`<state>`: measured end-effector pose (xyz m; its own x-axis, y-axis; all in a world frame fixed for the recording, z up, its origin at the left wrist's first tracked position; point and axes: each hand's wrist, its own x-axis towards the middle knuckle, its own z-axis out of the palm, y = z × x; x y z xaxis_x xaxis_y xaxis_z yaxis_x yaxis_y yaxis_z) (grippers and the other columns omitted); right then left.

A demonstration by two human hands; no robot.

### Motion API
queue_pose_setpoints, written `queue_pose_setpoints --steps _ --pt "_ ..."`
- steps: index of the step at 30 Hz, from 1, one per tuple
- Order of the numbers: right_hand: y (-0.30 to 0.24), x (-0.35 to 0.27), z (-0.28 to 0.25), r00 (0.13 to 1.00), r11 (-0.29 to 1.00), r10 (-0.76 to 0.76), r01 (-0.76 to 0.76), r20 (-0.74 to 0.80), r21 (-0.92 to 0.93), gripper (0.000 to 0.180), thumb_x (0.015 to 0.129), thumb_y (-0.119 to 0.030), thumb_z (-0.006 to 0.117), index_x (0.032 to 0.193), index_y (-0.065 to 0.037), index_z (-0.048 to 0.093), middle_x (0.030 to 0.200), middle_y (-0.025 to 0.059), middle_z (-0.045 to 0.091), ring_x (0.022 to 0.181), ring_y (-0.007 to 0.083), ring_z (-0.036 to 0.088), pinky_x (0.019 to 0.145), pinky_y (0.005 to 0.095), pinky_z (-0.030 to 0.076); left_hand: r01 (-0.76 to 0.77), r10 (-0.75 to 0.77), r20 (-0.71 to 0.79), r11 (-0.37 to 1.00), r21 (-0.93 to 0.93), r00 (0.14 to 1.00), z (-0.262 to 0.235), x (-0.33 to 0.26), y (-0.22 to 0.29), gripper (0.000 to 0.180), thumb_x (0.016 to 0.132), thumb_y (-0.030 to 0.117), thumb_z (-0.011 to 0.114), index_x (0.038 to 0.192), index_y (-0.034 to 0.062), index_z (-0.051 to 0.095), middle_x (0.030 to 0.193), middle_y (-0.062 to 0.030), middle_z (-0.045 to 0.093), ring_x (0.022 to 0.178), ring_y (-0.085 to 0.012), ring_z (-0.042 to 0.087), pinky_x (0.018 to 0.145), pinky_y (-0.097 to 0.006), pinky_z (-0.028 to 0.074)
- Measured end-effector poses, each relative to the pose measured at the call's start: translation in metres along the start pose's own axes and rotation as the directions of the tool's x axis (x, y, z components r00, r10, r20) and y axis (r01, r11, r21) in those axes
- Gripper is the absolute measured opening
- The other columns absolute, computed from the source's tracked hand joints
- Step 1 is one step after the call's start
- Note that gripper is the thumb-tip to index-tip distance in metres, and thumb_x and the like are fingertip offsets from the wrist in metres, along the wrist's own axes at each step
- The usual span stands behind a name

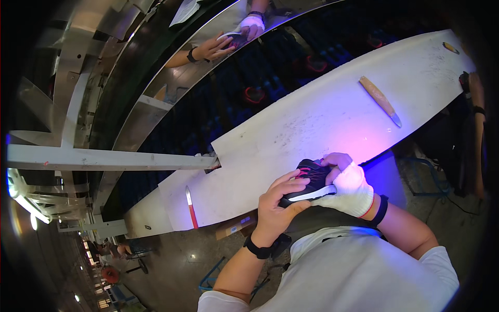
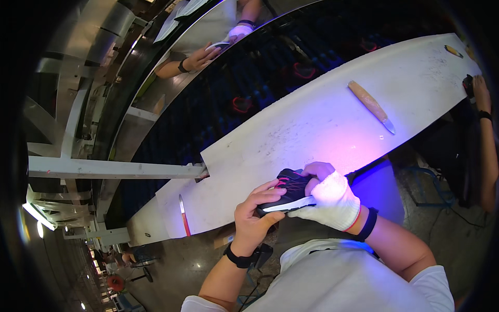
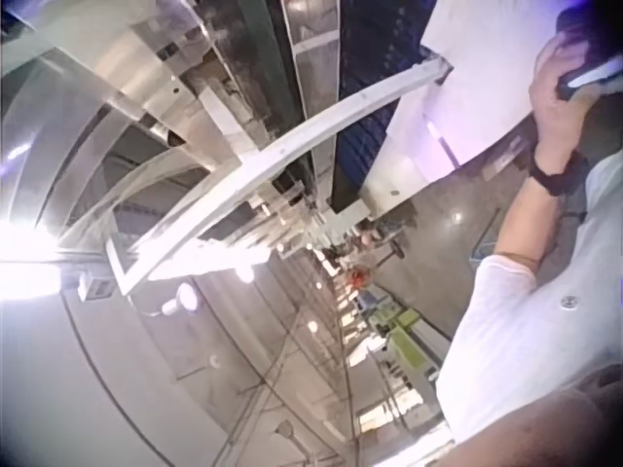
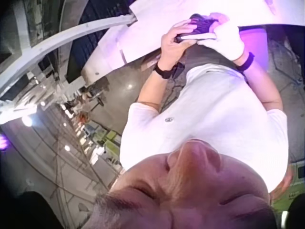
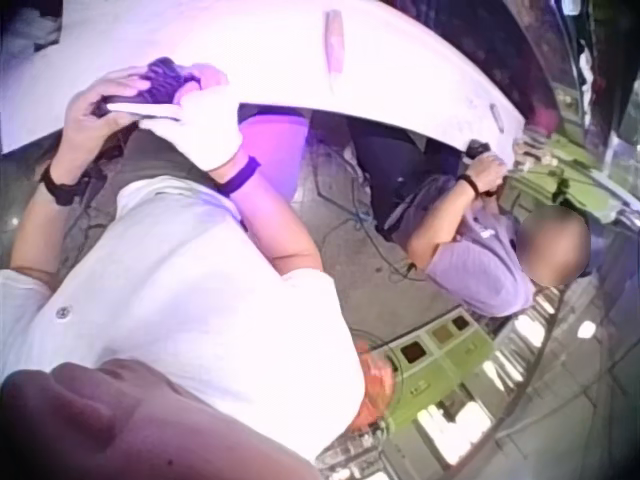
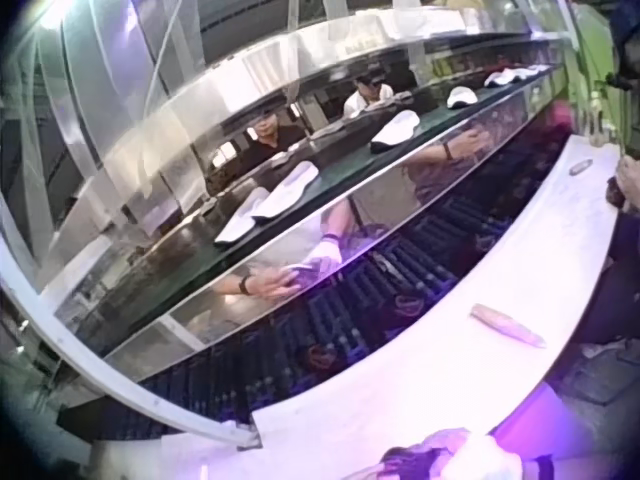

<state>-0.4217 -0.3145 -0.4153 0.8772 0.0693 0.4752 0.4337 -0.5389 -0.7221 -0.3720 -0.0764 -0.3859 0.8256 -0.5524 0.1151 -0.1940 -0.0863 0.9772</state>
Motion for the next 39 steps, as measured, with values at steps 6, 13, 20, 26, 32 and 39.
queue_pose_setpoints --steps 6,13,20,26,32,39 --pt "0.018 -0.017 0.028 0.998 0.997 -0.022 0.018 0.057 0.077 0.056 0.068 -0.028 0.097 0.099 -0.006 0.055 0.132 0.0210 0.062 0.121 0.0443 0.060 0.101 0.0551 0.052 0.170 -0.178 -0.036 0.971 -0.165 0.983 -0.008 -0.015 0.002 0.057 0.094 0.011 0.083 0.143 -0.0024 0.059 0.146 -0.0228 0.065 0.151 -0.0341 0.050 0.126 -0.048 0.035" --pt "0.015 -0.019 0.043 0.996 0.996 -0.091 0.091 -0.004 -0.006 0.055 0.070 -0.023 0.096 0.105 -0.009 0.055 0.131 0.0202 0.062 0.120 0.0435 0.062 0.099 0.0577 0.052 0.434 -0.432 -0.043 0.891 0.137 0.901 -0.002 -0.007 0.013 0.078 0.087 0.015 0.090 0.152 -0.0051 0.052 0.142 -0.0171 0.066 0.139 -0.0260 0.059 0.120 -0.040 0.043" --pt "0.012 -0.021 0.048 0.998 0.999 -0.042 0.044 -0.050 0.023 0.059 0.068 -0.018 0.097 0.108 -0.008 0.054 0.131 0.0193 0.062 0.118 0.0430 0.064 0.097 0.0528 0.054 0.433 -0.427 -0.080 0.898 0.082 0.901 0.005 -0.012 0.009 0.075 0.085 0.009 0.090 0.150 -0.0049 0.054 0.140 -0.0167 0.067 0.132 -0.0222 0.062 0.114 -0.037 0.048" --pt "0.025 -0.040 0.024 0.955 0.921 0.246 -0.177 -0.167 0.346 0.069 0.070 -0.016 0.100 0.124 -0.007 0.058 0.137 0.0201 0.065 0.126 0.0387 0.066 0.098 0.0433 0.056 0.310 -0.315 0.040 0.946 0.101 0.948 0.011 0.005 0.037 0.062 0.091 -0.002 0.078 0.149 -0.0027 0.057 0.157 -0.0201 0.058 0.140 -0.0272 0.060 0.116 -0.040 0.049" --pt "0.018 -0.011 -0.041 0.994 0.927 -0.093 0.108 -0.058 0.358 0.062 0.082 -0.033 0.093 0.129 -0.003 0.067 0.125 0.0173 0.075 0.121 0.0395 0.072 0.111 0.0550 0.051 -0.179 0.185 0.026 0.891 0.418 0.982 0.084 0.011 -0.002 0.072 0.089 0.003 0.078 0.154 -0.0048 0.047 0.157 -0.0272 0.053 0.139 -0.0440 0.055 0.115 -0.046 0.047" --pt "0.006 -0.010 -0.035 0.994 0.946 -0.063 0.088 -0.091 0.312 0.055 0.078 -0.027 0.093 0.120 0.000 0.071 0.115 0.0155 0.077 0.116 0.0395 0.074 0.106 0.0505 0.055 -0.116 0.158 -0.178 0.967 0.229 0.971 0.095 -0.018 -0.034 0.049 0.081 0.010 0.092 0.120 0.0015 0.064 0.115 -0.0178 0.064 0.102 -0.0362 0.064 0.088 -0.044 0.054"
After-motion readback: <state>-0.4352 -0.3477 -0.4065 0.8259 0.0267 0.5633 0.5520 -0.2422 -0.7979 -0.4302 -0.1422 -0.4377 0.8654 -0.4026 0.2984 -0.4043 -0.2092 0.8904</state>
